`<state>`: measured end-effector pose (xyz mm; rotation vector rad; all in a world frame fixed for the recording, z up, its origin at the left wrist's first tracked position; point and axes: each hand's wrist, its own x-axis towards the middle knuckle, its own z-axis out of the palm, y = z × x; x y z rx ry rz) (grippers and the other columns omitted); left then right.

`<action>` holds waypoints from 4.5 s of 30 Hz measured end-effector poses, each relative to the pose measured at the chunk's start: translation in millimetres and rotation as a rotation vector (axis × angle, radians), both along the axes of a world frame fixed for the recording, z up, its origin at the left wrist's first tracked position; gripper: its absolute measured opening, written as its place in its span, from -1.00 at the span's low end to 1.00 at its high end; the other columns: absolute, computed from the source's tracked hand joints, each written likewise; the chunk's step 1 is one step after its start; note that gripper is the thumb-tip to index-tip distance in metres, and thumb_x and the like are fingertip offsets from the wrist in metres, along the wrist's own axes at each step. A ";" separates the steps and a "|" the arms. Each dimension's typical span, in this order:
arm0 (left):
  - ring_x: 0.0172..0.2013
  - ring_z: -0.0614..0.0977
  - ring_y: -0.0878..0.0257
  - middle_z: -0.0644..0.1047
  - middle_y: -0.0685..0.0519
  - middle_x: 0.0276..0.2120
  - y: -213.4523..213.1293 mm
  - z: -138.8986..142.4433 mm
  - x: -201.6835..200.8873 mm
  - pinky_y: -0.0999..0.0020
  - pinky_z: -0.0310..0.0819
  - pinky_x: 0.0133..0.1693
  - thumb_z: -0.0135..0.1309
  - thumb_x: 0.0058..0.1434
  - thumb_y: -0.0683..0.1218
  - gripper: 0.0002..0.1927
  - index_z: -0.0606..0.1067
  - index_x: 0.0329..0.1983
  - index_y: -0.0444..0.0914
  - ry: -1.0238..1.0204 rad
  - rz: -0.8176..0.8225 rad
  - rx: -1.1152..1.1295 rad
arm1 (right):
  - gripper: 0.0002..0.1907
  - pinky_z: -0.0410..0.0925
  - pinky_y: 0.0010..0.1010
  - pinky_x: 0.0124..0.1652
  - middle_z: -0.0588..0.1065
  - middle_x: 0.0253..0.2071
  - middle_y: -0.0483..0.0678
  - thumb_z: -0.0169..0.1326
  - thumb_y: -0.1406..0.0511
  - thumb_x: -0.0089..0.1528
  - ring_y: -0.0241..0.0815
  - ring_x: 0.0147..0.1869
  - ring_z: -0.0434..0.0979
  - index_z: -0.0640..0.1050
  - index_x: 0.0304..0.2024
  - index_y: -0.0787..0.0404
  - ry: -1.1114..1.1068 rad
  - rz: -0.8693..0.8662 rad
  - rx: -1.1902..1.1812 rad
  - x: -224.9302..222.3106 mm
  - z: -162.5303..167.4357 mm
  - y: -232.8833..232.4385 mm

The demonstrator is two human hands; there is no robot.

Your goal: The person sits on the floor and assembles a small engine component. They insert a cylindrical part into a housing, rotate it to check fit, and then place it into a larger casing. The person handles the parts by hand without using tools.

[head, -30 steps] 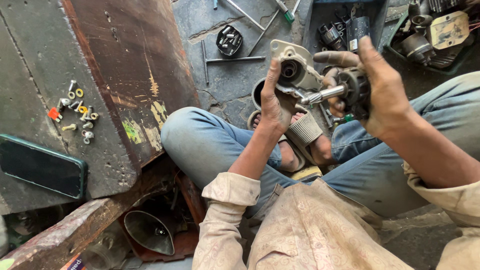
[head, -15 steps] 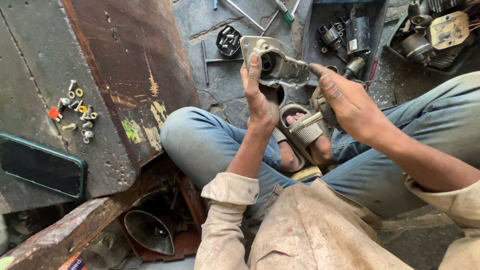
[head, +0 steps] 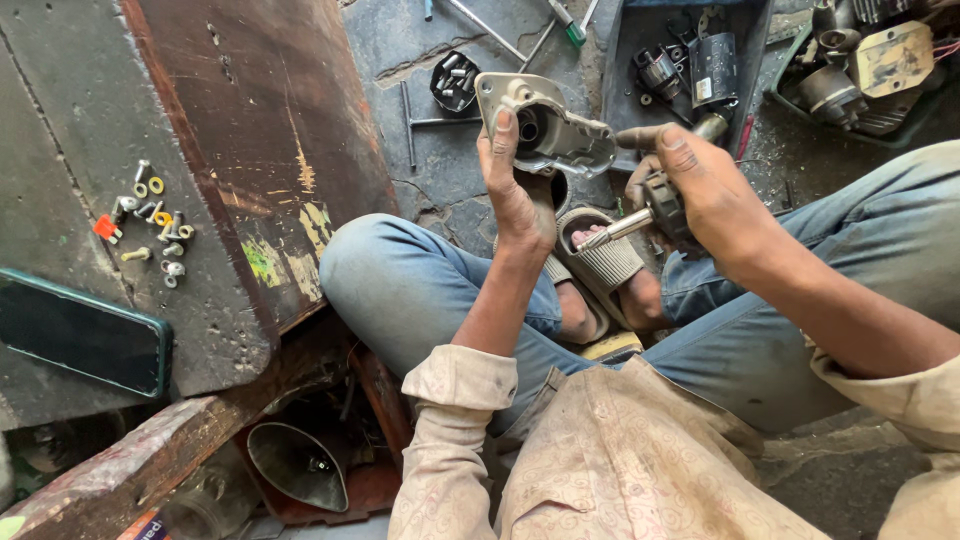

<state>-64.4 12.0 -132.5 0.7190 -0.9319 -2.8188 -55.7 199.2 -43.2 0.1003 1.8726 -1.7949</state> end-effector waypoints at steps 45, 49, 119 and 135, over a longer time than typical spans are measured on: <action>-0.04 0.56 0.18 0.49 0.00 -0.03 -0.5 -3.6 2.7 0.19 0.50 0.01 0.21 0.27 0.07 -0.52 0.35 0.12 -0.22 -0.005 0.076 0.000 | -0.44 0.30 -0.52 -0.50 0.44 -0.38 -0.17 -0.20 0.00 0.47 -0.37 -0.46 0.40 0.53 0.18 0.29 -0.175 -0.189 -0.076 0.7 4.8 -5.5; -0.04 0.56 0.20 0.49 0.00 -0.03 1.0 -2.8 3.5 0.22 0.49 0.01 0.20 0.28 0.07 -0.52 0.35 0.13 -0.23 -0.008 0.095 -0.017 | -0.52 0.31 -0.47 -0.52 0.45 -0.38 -0.14 -0.17 0.02 0.46 -0.35 -0.47 0.40 0.42 0.30 0.10 -0.150 -0.248 -0.043 -0.3 1.4 -4.6; -0.17 0.62 0.21 0.53 -0.01 -0.08 -5.8 -7.4 0.0 0.25 0.56 -0.11 0.22 0.19 0.10 -0.47 0.39 0.10 -0.26 -0.333 0.051 0.055 | -0.73 0.34 -0.03 -0.04 0.47 0.00 0.10 0.25 0.19 0.27 0.11 0.15 0.44 0.54 -0.10 0.22 0.634 -0.130 1.396 -84.5 -132.0 -63.9; -0.33 0.65 0.26 0.61 0.09 -0.27 14.1 -5.5 -4.6 0.31 0.57 -0.26 0.16 0.28 0.09 -0.70 0.56 -0.10 -0.21 -0.340 -0.219 0.187 | -0.60 0.25 0.12 0.13 0.50 -0.07 -0.03 0.30 0.27 0.03 0.02 0.13 0.45 0.56 -0.07 0.13 0.768 0.222 1.466 -135.2 -108.5 -61.0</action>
